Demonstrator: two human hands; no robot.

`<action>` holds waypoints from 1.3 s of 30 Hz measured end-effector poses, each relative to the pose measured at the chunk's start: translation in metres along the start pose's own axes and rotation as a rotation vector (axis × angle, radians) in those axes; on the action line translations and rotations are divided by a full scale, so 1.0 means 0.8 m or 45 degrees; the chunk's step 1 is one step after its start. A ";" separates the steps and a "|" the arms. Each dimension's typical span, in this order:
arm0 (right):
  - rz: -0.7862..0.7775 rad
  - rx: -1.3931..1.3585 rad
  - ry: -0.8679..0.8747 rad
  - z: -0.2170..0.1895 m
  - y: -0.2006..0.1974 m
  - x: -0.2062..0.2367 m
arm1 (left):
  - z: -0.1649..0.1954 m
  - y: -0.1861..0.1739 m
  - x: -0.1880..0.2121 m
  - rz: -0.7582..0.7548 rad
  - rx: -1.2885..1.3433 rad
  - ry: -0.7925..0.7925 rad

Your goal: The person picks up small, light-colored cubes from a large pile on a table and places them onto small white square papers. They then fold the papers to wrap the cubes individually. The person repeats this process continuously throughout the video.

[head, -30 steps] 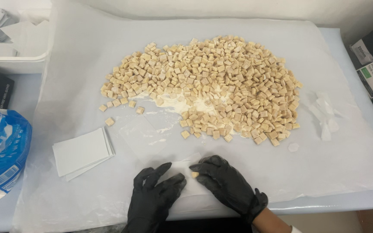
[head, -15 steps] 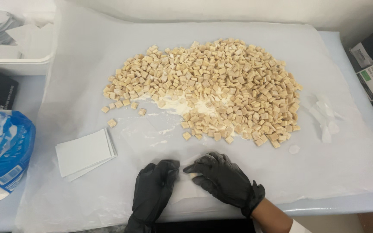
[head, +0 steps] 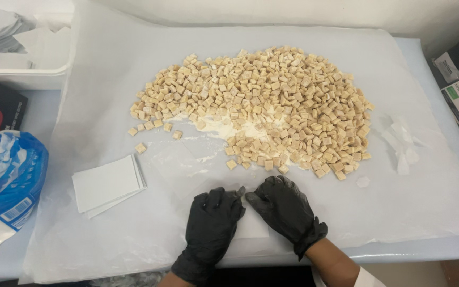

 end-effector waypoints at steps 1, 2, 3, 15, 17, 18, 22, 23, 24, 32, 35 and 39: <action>0.065 -0.032 -0.123 -0.006 -0.010 0.002 | -0.001 0.003 -0.002 -0.023 0.001 -0.029; 0.136 -0.065 -0.247 -0.011 -0.020 0.004 | -0.003 0.005 -0.005 -0.043 0.000 -0.052; 0.250 -0.109 -0.251 -0.007 -0.032 0.010 | -0.001 0.006 -0.008 -0.052 -0.122 -0.004; -0.616 -0.811 -0.230 0.016 -0.001 0.050 | 0.013 -0.060 0.010 0.080 0.313 0.176; 0.454 0.405 -0.670 -0.025 -0.049 0.070 | -0.005 -0.050 0.020 -0.035 0.689 -0.140; 0.455 0.329 -0.733 -0.036 -0.054 0.074 | -0.014 -0.032 0.025 -0.194 1.210 -0.394; -0.319 -0.631 -0.423 -0.043 -0.043 0.056 | -0.015 0.011 0.042 -0.442 2.084 -1.019; -0.712 -1.017 -0.177 -0.044 -0.025 0.061 | -0.018 0.015 0.043 -0.399 2.009 -1.067; -0.527 -0.915 -0.239 -0.046 -0.033 0.055 | -0.019 0.019 0.046 -0.352 1.933 -1.114; -0.300 -1.049 0.095 -0.014 0.009 0.042 | 0.025 -0.030 0.074 0.008 0.226 0.271; -0.299 -0.819 -0.228 -0.012 0.005 0.019 | -0.034 -0.048 0.086 -0.372 -0.225 0.140; 0.362 0.036 -0.190 0.021 -0.047 -0.021 | -0.121 -0.107 0.107 -0.577 -0.639 -0.336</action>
Point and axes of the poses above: each hand's wrist, its own x-axis away from the middle knuckle, its own y-axis out of the palm, z = x × y, the point moved 6 cm from there along -x, towards the middle knuckle, and after that the axes turned 4 degrees about x, right-handed, at the moved point
